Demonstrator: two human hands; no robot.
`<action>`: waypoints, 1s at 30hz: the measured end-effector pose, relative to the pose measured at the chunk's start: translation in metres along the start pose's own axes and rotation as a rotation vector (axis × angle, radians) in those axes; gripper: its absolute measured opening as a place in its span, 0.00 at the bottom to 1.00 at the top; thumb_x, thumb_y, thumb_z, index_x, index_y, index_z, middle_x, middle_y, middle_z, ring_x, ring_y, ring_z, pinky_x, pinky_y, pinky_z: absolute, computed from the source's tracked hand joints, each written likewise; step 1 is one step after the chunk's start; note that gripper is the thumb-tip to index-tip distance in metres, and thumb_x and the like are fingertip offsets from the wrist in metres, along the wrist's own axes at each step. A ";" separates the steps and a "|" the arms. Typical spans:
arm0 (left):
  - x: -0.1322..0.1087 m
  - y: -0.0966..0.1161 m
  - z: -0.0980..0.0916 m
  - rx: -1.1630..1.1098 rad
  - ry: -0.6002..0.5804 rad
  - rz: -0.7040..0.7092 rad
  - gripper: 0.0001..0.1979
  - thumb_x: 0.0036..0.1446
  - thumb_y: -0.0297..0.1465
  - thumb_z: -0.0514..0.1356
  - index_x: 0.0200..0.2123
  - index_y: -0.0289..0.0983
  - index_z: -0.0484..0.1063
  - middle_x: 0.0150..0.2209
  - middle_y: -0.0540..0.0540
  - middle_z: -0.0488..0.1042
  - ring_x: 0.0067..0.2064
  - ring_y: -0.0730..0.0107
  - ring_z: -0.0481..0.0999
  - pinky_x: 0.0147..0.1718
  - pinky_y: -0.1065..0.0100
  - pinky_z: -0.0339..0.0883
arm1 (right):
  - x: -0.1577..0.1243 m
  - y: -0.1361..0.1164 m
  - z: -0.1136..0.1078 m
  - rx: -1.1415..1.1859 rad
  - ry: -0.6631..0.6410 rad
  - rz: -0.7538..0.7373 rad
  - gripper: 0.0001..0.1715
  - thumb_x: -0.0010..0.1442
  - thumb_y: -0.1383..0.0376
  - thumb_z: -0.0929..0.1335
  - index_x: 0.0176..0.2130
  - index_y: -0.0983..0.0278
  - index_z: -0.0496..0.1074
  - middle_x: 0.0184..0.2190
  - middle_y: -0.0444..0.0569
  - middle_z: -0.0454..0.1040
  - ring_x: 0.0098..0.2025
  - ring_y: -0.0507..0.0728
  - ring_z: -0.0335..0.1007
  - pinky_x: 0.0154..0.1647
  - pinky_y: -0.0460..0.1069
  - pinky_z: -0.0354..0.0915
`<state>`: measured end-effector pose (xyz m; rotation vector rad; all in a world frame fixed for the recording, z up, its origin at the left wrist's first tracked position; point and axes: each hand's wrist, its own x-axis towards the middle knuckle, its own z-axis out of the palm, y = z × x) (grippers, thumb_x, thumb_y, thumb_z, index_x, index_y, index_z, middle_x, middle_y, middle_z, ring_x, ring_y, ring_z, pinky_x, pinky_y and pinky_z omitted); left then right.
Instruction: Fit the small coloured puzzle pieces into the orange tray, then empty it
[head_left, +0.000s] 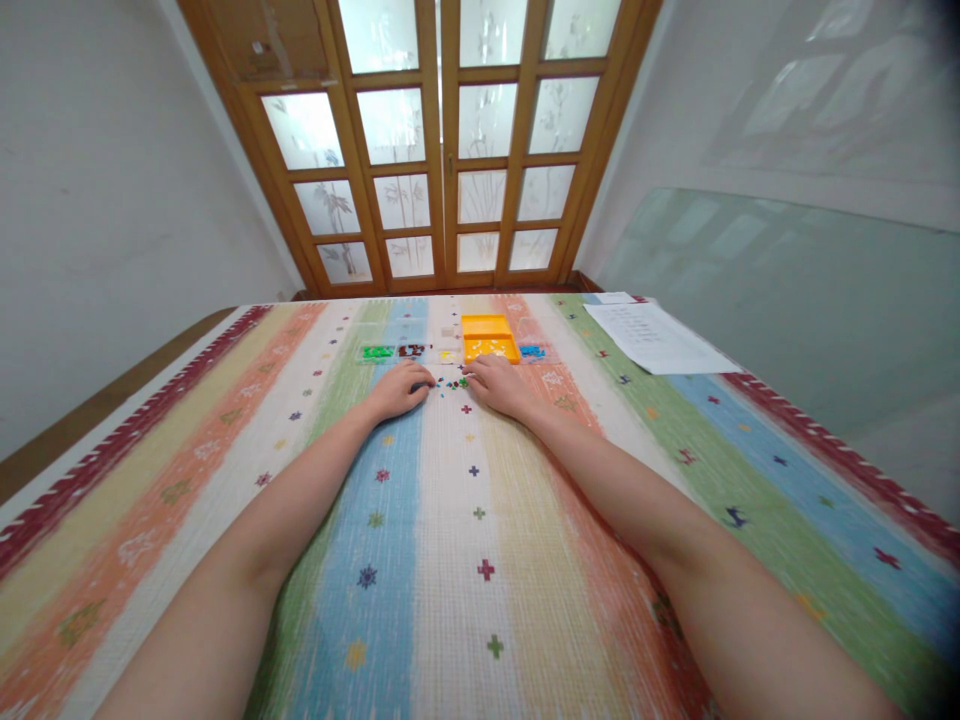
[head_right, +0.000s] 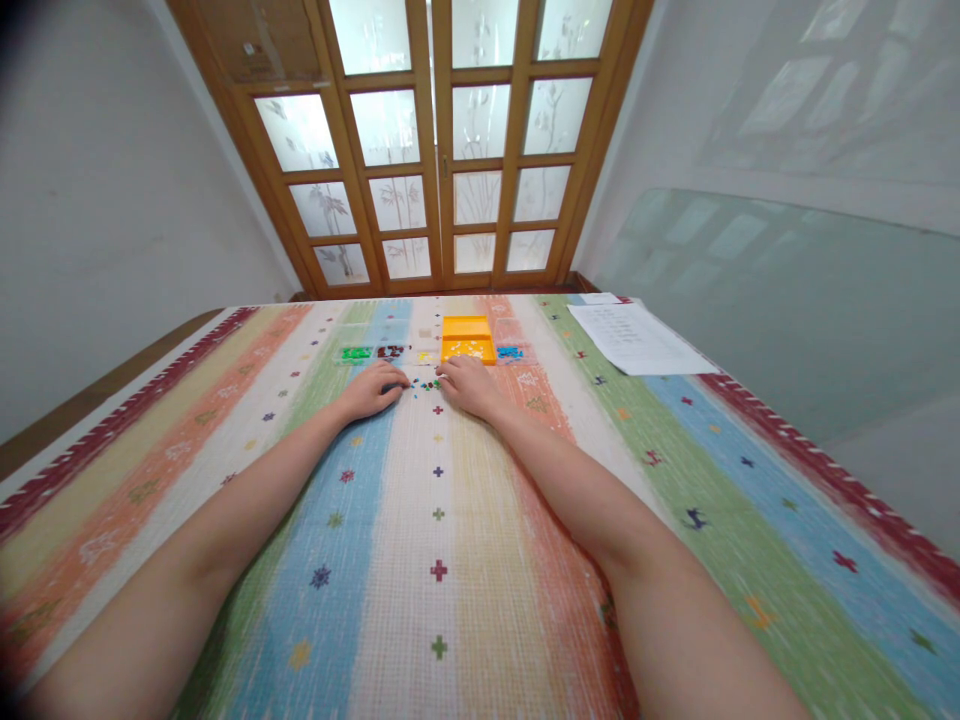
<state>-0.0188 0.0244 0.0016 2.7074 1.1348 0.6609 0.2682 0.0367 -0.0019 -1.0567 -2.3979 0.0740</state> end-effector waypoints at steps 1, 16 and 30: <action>0.000 0.000 0.000 0.002 0.001 0.004 0.15 0.66 0.30 0.56 0.49 0.42 0.82 0.50 0.44 0.82 0.55 0.56 0.76 0.61 0.51 0.67 | 0.000 0.000 0.000 0.002 -0.001 0.000 0.13 0.71 0.63 0.66 0.50 0.60 0.79 0.48 0.54 0.78 0.53 0.63 0.71 0.56 0.57 0.63; 0.001 0.007 0.000 -0.021 -0.017 0.015 0.16 0.66 0.31 0.57 0.51 0.42 0.83 0.51 0.44 0.82 0.55 0.56 0.77 0.61 0.51 0.68 | 0.000 -0.001 -0.001 -0.013 -0.010 -0.001 0.13 0.71 0.63 0.66 0.50 0.60 0.79 0.47 0.54 0.78 0.52 0.63 0.71 0.55 0.56 0.63; 0.002 0.012 0.002 0.058 -0.042 0.044 0.18 0.69 0.35 0.57 0.58 0.43 0.79 0.57 0.42 0.78 0.59 0.54 0.73 0.64 0.50 0.64 | -0.001 -0.001 0.000 -0.027 -0.004 -0.007 0.13 0.71 0.64 0.65 0.49 0.60 0.79 0.47 0.54 0.79 0.51 0.62 0.71 0.54 0.56 0.64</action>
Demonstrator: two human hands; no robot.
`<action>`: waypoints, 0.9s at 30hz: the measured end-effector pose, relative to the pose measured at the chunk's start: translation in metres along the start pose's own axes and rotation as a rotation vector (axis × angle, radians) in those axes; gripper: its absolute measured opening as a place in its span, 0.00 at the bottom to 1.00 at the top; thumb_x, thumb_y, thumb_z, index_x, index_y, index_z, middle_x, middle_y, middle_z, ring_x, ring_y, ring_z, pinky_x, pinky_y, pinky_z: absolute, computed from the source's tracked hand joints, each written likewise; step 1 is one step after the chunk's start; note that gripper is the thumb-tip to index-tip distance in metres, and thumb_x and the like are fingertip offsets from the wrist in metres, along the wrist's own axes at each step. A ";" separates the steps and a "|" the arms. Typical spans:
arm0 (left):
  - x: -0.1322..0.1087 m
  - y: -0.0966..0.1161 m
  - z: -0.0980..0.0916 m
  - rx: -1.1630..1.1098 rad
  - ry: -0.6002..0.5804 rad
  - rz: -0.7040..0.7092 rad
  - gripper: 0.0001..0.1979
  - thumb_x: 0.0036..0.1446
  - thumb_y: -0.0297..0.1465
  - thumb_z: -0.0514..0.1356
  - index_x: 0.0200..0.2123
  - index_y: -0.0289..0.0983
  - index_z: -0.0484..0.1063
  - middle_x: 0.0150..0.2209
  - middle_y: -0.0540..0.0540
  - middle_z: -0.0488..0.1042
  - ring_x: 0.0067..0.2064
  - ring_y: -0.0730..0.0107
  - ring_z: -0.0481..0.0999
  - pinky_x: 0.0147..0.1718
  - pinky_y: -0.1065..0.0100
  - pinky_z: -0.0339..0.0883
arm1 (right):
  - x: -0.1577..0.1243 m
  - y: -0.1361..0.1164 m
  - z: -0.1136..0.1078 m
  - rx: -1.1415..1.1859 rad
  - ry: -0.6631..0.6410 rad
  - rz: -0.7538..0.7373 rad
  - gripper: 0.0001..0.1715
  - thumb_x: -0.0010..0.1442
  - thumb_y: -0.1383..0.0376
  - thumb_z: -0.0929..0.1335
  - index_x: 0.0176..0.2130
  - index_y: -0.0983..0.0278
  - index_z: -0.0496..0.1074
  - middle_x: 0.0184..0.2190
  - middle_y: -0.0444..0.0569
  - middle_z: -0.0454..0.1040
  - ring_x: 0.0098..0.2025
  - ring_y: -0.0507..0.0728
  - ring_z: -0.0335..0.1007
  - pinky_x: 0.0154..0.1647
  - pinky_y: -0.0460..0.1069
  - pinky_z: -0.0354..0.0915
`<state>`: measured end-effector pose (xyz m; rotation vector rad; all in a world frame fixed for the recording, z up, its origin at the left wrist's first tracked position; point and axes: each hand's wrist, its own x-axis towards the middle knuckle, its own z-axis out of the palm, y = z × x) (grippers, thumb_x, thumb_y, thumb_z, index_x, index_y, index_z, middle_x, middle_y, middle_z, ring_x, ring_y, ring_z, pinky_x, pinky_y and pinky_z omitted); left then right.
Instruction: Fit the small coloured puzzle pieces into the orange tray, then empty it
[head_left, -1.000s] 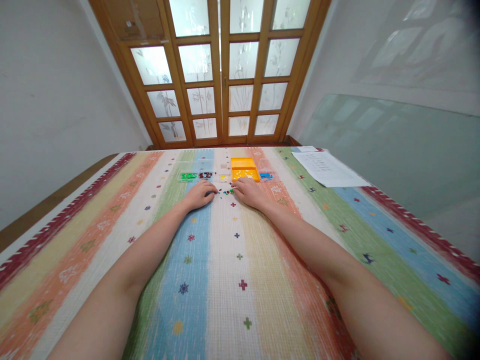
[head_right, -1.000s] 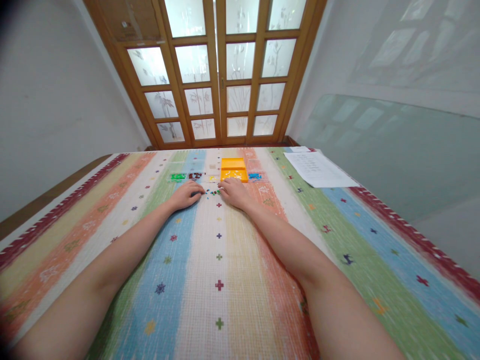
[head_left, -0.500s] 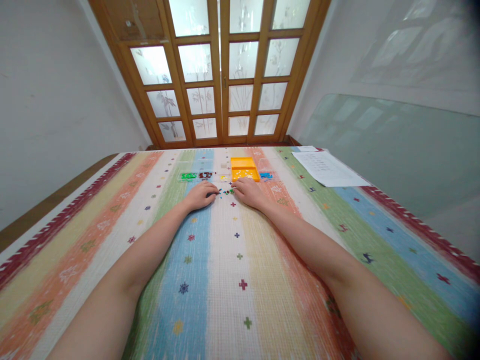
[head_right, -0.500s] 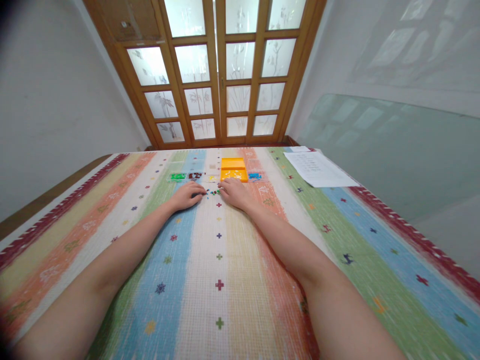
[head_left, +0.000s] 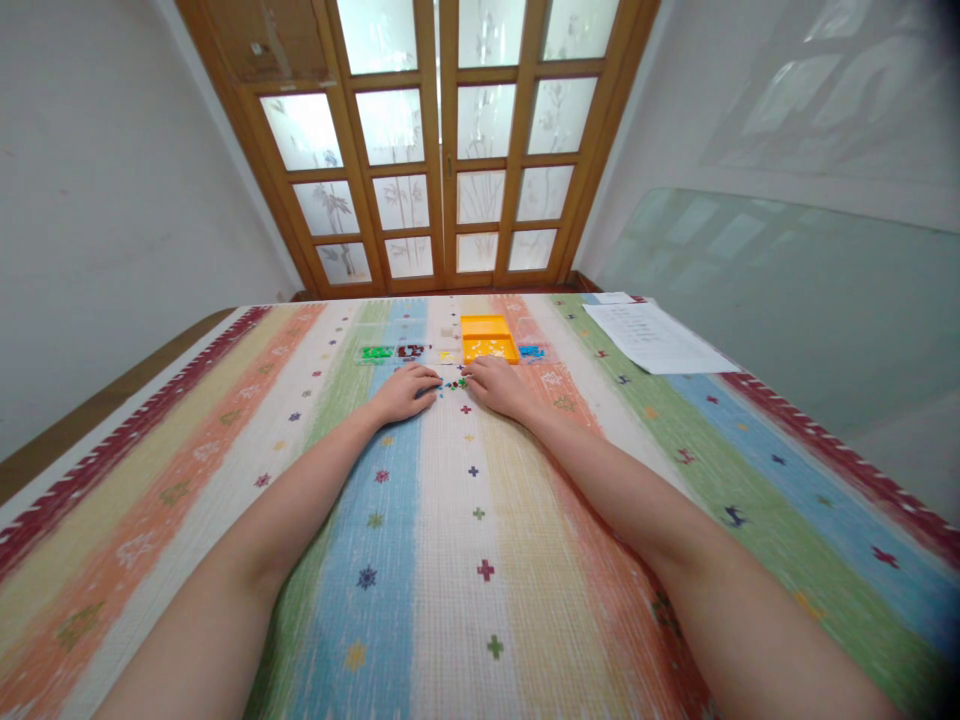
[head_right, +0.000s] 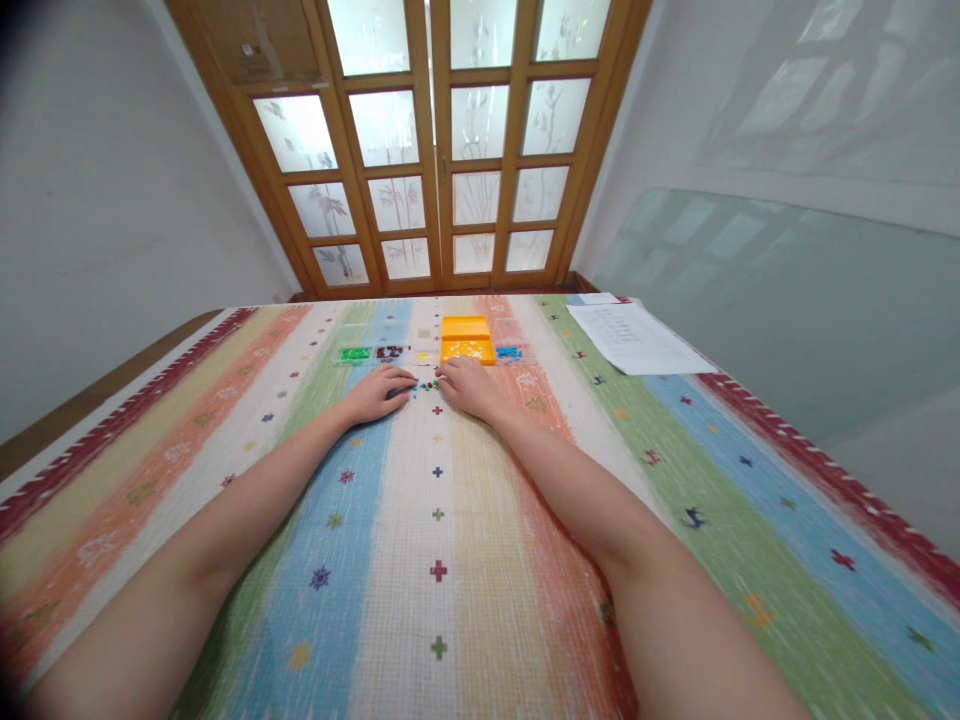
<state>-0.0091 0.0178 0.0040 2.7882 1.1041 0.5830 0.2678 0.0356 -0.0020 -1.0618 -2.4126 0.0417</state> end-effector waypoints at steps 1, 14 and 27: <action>0.000 0.001 0.000 0.007 -0.005 0.001 0.18 0.69 0.35 0.57 0.58 0.43 0.79 0.56 0.42 0.79 0.59 0.54 0.73 0.64 0.50 0.64 | 0.000 0.000 0.000 0.001 0.000 -0.003 0.13 0.71 0.64 0.65 0.49 0.61 0.79 0.47 0.54 0.79 0.51 0.62 0.71 0.54 0.56 0.64; 0.004 0.000 -0.002 0.119 -0.002 0.046 0.19 0.74 0.33 0.51 0.56 0.40 0.80 0.55 0.44 0.81 0.56 0.57 0.75 0.61 0.53 0.66 | -0.001 -0.004 -0.004 0.009 -0.019 0.005 0.12 0.72 0.64 0.66 0.49 0.62 0.79 0.46 0.54 0.78 0.51 0.61 0.71 0.54 0.54 0.62; 0.001 -0.002 0.002 0.087 0.003 0.022 0.20 0.74 0.34 0.50 0.59 0.40 0.78 0.57 0.42 0.79 0.59 0.57 0.73 0.63 0.52 0.65 | 0.000 -0.001 -0.002 0.002 -0.003 -0.009 0.12 0.71 0.65 0.67 0.48 0.63 0.79 0.46 0.54 0.79 0.50 0.61 0.71 0.53 0.53 0.62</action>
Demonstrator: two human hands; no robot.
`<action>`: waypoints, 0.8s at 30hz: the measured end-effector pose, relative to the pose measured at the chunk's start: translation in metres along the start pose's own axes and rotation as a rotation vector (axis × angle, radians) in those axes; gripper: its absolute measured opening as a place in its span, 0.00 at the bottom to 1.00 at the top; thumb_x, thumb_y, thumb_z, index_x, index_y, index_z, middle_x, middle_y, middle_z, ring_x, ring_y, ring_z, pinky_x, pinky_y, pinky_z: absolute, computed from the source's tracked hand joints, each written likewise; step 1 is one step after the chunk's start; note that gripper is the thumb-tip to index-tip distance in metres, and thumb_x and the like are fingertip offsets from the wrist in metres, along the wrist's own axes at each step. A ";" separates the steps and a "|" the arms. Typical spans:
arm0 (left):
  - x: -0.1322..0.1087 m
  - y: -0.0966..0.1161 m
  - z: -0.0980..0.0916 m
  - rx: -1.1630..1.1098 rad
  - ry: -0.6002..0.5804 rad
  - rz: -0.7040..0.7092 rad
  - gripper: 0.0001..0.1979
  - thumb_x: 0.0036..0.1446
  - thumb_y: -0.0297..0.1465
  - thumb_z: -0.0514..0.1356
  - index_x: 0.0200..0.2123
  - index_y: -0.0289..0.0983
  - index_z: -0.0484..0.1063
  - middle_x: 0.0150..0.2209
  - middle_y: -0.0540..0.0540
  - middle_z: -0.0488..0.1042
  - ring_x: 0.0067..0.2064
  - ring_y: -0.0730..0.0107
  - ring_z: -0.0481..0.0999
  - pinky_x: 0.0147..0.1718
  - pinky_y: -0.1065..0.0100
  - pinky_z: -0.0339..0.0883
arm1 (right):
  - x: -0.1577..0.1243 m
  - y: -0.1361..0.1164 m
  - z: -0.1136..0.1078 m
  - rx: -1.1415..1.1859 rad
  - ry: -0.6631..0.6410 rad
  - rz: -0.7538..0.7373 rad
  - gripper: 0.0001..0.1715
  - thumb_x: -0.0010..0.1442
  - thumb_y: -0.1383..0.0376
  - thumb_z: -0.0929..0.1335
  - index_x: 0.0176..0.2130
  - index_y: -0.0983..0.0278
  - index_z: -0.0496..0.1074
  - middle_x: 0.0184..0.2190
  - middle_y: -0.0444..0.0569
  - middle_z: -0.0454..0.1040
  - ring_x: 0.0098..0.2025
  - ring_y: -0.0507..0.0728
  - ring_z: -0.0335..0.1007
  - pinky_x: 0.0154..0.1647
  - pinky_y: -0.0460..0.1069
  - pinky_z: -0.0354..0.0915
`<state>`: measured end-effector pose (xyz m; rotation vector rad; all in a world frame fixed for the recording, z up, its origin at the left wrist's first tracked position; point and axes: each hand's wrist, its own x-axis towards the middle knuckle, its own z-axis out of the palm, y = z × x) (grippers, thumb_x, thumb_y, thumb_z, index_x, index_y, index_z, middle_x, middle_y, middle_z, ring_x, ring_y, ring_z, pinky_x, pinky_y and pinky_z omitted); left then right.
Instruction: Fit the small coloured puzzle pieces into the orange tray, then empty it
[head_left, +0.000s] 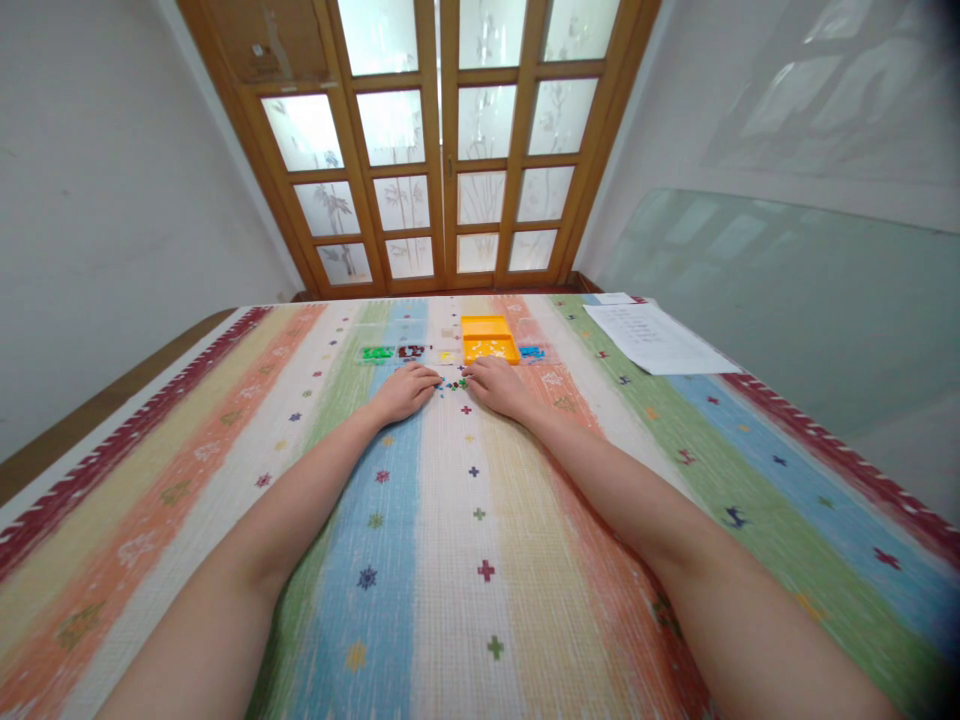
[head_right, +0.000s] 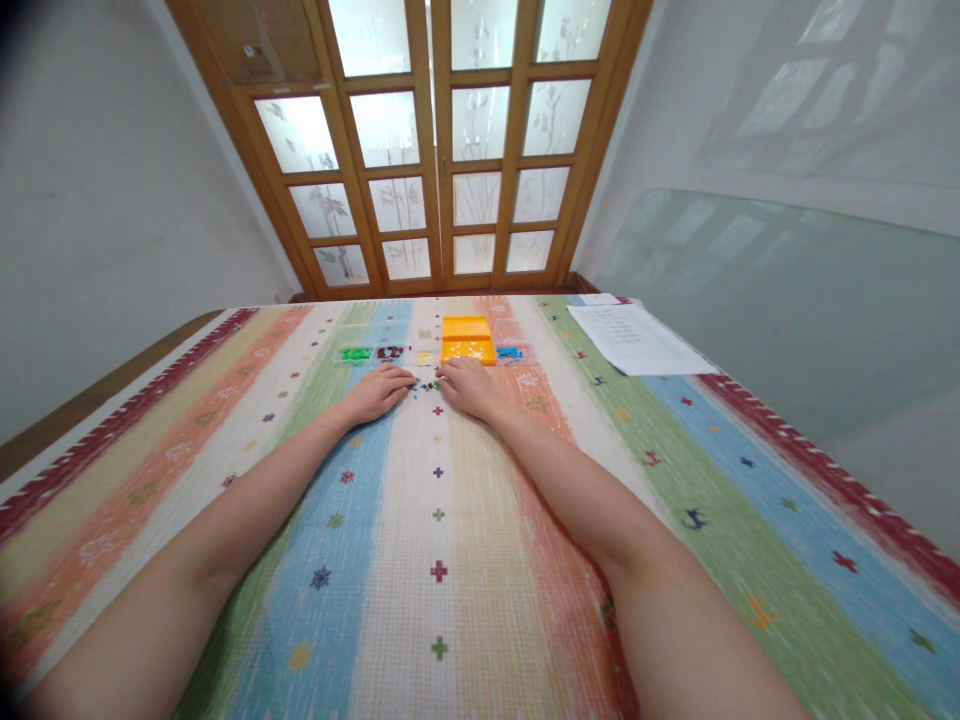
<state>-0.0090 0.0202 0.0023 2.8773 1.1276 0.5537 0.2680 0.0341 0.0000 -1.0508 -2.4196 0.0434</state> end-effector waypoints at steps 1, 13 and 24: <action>0.000 0.000 0.000 0.001 -0.006 0.005 0.20 0.74 0.34 0.50 0.59 0.40 0.78 0.59 0.42 0.78 0.60 0.57 0.72 0.64 0.52 0.64 | 0.000 0.000 0.000 0.002 0.001 0.000 0.12 0.71 0.65 0.66 0.49 0.63 0.79 0.47 0.54 0.79 0.50 0.61 0.71 0.54 0.53 0.62; 0.000 -0.001 0.004 -0.001 -0.031 0.014 0.22 0.75 0.36 0.48 0.62 0.41 0.76 0.61 0.42 0.76 0.62 0.56 0.71 0.65 0.51 0.63 | 0.001 0.002 0.003 0.002 -0.004 0.000 0.13 0.72 0.65 0.66 0.48 0.63 0.80 0.46 0.54 0.79 0.50 0.61 0.71 0.54 0.53 0.62; -0.003 -0.035 0.009 0.058 0.205 -0.195 0.21 0.75 0.36 0.48 0.60 0.40 0.76 0.63 0.41 0.74 0.63 0.56 0.70 0.67 0.47 0.61 | 0.001 0.001 0.003 0.014 -0.019 0.015 0.14 0.73 0.63 0.65 0.49 0.62 0.80 0.47 0.55 0.78 0.51 0.61 0.70 0.54 0.54 0.61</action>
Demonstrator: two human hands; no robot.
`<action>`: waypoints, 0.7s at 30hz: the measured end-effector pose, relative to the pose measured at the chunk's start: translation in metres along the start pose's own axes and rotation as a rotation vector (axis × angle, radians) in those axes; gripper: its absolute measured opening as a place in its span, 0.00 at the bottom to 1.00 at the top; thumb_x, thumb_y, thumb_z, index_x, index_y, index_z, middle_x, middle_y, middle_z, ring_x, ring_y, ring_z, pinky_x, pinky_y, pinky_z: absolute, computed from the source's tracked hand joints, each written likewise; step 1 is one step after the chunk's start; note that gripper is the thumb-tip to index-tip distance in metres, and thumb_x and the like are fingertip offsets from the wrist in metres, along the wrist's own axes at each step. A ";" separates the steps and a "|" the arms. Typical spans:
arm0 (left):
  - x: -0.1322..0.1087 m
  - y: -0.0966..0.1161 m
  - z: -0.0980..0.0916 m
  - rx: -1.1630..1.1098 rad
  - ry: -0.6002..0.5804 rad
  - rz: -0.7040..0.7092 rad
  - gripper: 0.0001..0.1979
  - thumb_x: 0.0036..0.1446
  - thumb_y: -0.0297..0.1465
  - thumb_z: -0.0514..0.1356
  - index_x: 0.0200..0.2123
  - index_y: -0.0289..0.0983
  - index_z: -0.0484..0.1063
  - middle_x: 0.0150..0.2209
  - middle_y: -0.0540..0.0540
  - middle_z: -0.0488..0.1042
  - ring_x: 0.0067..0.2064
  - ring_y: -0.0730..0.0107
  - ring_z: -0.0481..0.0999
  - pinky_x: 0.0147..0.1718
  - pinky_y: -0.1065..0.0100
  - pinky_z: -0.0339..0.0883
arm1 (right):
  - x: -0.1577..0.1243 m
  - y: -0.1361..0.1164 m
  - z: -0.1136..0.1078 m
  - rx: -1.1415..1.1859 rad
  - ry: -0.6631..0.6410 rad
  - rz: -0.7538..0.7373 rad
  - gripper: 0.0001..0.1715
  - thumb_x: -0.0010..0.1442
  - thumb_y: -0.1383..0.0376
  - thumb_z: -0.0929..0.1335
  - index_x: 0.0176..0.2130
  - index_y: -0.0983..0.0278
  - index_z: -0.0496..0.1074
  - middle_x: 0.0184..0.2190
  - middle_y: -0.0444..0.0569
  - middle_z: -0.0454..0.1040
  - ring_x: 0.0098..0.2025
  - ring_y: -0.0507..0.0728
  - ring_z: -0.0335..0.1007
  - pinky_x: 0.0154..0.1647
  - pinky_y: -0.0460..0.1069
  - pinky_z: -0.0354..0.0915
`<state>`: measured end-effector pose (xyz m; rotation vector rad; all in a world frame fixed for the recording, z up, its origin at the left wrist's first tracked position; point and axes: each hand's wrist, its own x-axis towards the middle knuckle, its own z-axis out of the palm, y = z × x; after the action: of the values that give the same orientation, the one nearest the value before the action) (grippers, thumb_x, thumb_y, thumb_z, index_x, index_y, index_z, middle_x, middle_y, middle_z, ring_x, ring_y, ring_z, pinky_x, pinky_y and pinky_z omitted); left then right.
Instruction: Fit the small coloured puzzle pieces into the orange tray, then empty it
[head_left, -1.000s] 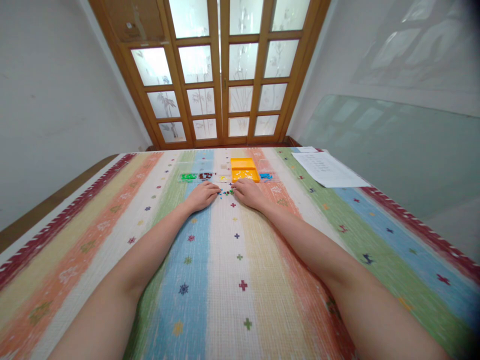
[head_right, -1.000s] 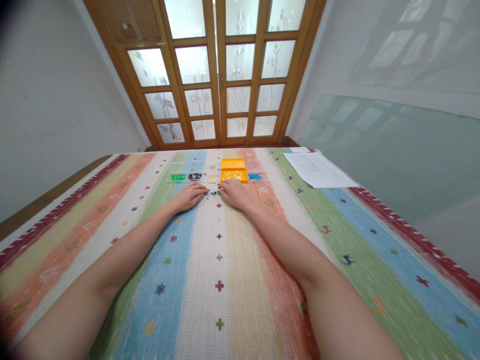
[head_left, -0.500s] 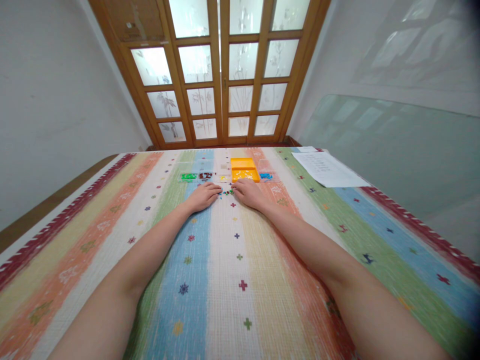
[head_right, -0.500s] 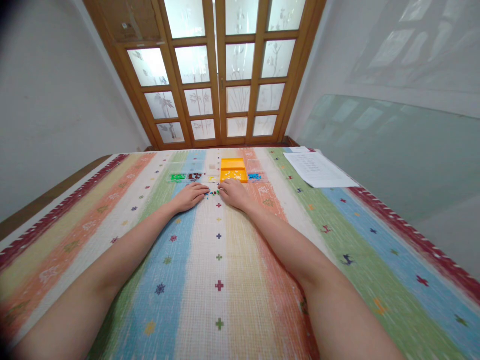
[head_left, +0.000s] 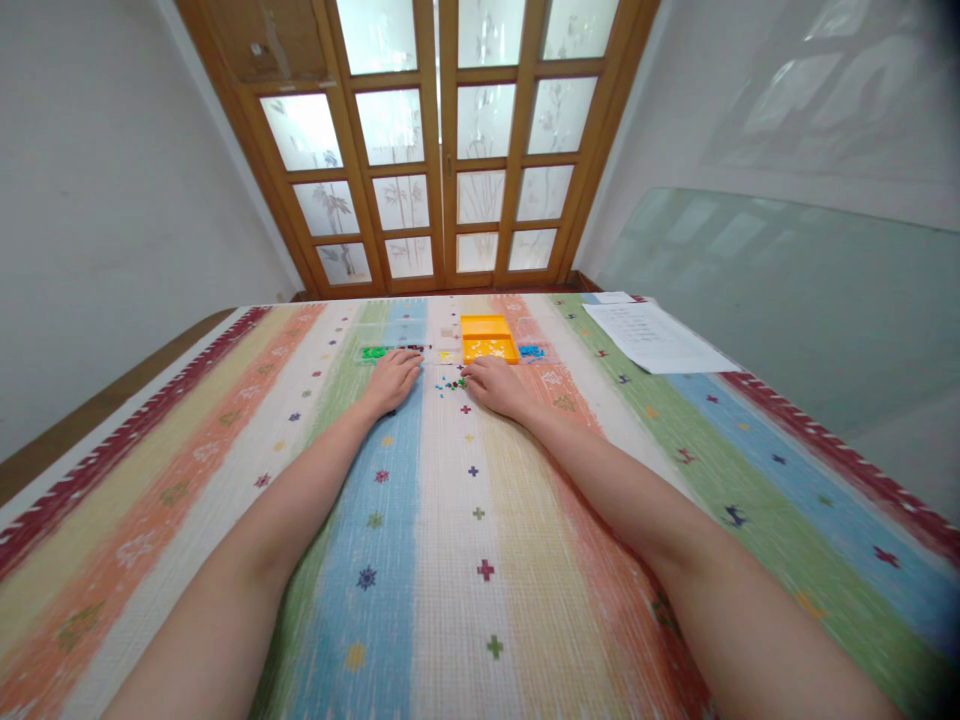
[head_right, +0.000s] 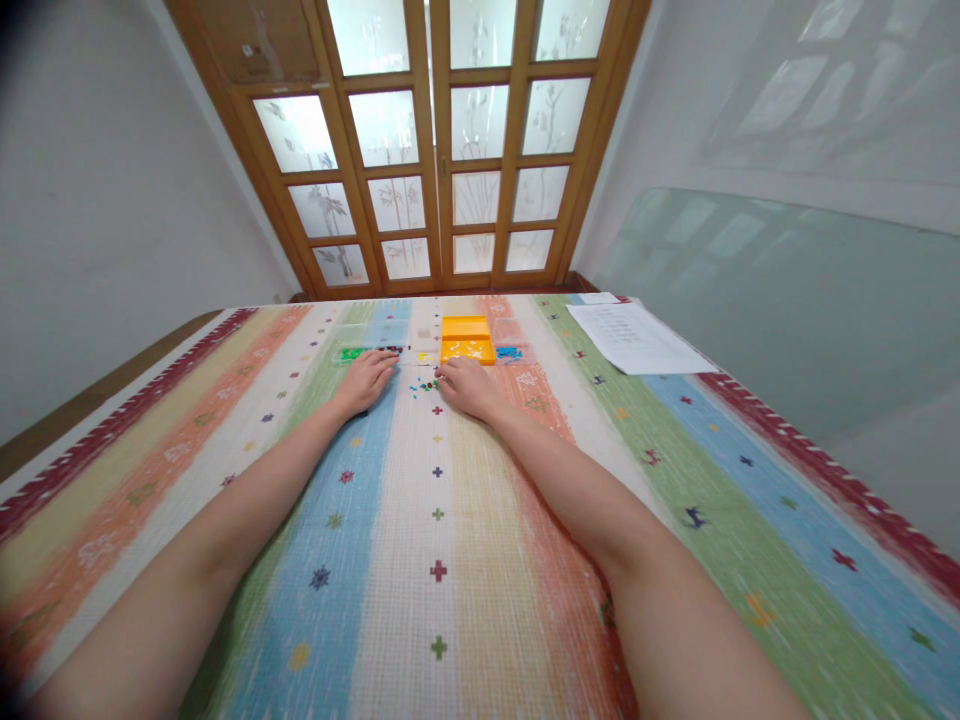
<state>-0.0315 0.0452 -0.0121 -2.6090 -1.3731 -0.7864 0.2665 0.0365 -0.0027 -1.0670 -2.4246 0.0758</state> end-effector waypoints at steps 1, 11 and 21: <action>0.001 -0.003 0.000 0.001 0.008 -0.014 0.22 0.75 0.36 0.48 0.60 0.39 0.76 0.62 0.40 0.74 0.63 0.56 0.70 0.67 0.47 0.61 | 0.000 0.000 0.000 0.000 0.002 -0.004 0.14 0.73 0.63 0.65 0.49 0.62 0.80 0.46 0.54 0.78 0.51 0.61 0.70 0.54 0.54 0.61; 0.000 -0.018 0.002 0.066 0.034 -0.123 0.24 0.74 0.38 0.47 0.63 0.39 0.73 0.63 0.39 0.73 0.63 0.54 0.69 0.67 0.48 0.59 | 0.001 -0.016 -0.010 -0.087 -0.024 -0.111 0.14 0.73 0.63 0.65 0.50 0.62 0.79 0.48 0.56 0.77 0.51 0.63 0.69 0.55 0.56 0.58; -0.003 -0.017 0.002 0.099 0.010 -0.114 0.23 0.73 0.37 0.49 0.64 0.39 0.71 0.64 0.39 0.72 0.65 0.55 0.66 0.68 0.47 0.56 | 0.002 -0.040 -0.004 -0.030 -0.146 -0.318 0.16 0.74 0.61 0.64 0.51 0.59 0.80 0.49 0.53 0.80 0.52 0.61 0.71 0.57 0.56 0.59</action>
<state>-0.0454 0.0534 -0.0178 -2.4683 -1.5287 -0.7239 0.2402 0.0095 0.0108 -0.6964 -2.7039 0.0105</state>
